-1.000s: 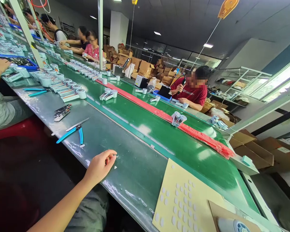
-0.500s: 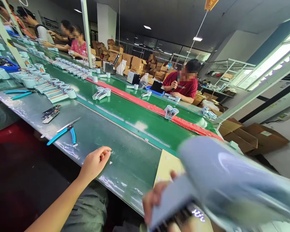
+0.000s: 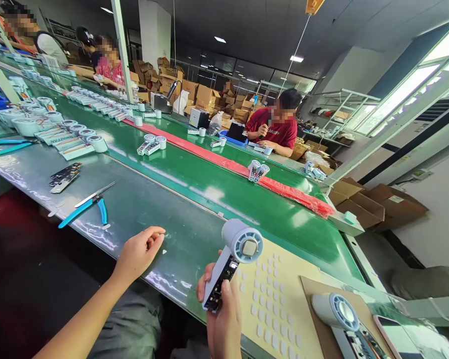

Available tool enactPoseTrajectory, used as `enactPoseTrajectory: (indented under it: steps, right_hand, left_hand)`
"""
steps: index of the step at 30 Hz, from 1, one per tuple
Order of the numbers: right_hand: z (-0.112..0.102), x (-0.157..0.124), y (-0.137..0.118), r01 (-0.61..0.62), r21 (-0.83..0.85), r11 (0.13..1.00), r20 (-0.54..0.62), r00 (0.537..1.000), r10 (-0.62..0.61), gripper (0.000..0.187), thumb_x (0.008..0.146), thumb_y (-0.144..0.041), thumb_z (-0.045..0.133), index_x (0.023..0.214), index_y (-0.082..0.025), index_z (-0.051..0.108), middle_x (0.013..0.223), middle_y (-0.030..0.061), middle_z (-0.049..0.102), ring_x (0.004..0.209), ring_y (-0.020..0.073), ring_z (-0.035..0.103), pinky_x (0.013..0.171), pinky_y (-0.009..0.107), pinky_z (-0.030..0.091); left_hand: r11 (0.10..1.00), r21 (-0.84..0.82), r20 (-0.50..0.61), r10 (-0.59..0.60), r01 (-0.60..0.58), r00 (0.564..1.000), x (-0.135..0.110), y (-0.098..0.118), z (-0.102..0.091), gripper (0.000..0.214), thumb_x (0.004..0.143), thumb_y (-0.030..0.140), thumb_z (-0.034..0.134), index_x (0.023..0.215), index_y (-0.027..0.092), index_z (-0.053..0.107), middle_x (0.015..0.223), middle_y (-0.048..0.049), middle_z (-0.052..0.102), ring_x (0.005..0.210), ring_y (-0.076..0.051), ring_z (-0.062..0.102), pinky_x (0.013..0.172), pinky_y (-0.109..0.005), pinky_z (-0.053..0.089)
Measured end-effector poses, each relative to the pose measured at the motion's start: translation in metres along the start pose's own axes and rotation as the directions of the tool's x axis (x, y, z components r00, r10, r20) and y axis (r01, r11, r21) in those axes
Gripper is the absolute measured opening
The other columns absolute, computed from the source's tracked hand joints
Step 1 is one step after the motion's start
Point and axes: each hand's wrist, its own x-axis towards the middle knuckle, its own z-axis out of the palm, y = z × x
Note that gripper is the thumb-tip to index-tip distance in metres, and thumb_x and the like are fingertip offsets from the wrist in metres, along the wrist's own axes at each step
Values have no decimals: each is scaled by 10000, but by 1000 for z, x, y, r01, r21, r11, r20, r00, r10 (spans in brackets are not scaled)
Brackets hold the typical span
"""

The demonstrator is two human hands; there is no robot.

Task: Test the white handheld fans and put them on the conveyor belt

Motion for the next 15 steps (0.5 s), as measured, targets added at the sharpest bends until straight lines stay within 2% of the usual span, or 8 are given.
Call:
enactPoseTrajectory:
  steps: [3, 7, 11, 15]
  right_hand:
    - [-1, 2, 4, -12, 7, 1000, 11, 1000, 12, 325, 917, -522, 388, 1134, -285, 430, 744, -2, 434, 521, 133, 372, 526, 261, 265]
    - [-6, 3, 9, -5, -20, 1000, 32, 999, 6, 246, 939, -443, 388, 1077, -253, 461, 747, -1, 444, 526, 120, 379, 522, 251, 255]
    - [-10, 5, 11, -16, 10, 1000, 56, 998, 15, 257, 944, -450, 366, 1056, -242, 464, 748, 1, 442, 540, 127, 388, 529, 258, 272]
    - [-13, 7, 15, -13, -30, 999, 24, 1000, 13, 254, 939, -449, 383, 1052, -233, 453, 748, 2, 445, 540, 126, 386, 532, 255, 275]
  left_hand:
    - [1000, 4, 6, -3, 3, 1000, 0, -2, 1, 256, 861, 385, 399, 932, 231, 591, 694, 21, 605, 571, -127, 540, 551, -229, 395]
    - [1000, 7, 9, -11, 11, 1000, 1, -3, 3, 245, 863, 382, 404, 943, 239, 587, 709, 24, 608, 589, -129, 547, 569, -232, 399]
    - [1000, 3, 13, -15, 15, 1000, 1, -2, 2, 251, 861, 391, 405, 939, 235, 587, 718, 18, 609, 593, -135, 545, 584, -241, 400]
    - [1000, 4, 18, -18, 18, 1000, 0, -2, 2, 244, 861, 397, 412, 938, 242, 584, 719, 29, 608, 590, -128, 542, 587, -236, 400]
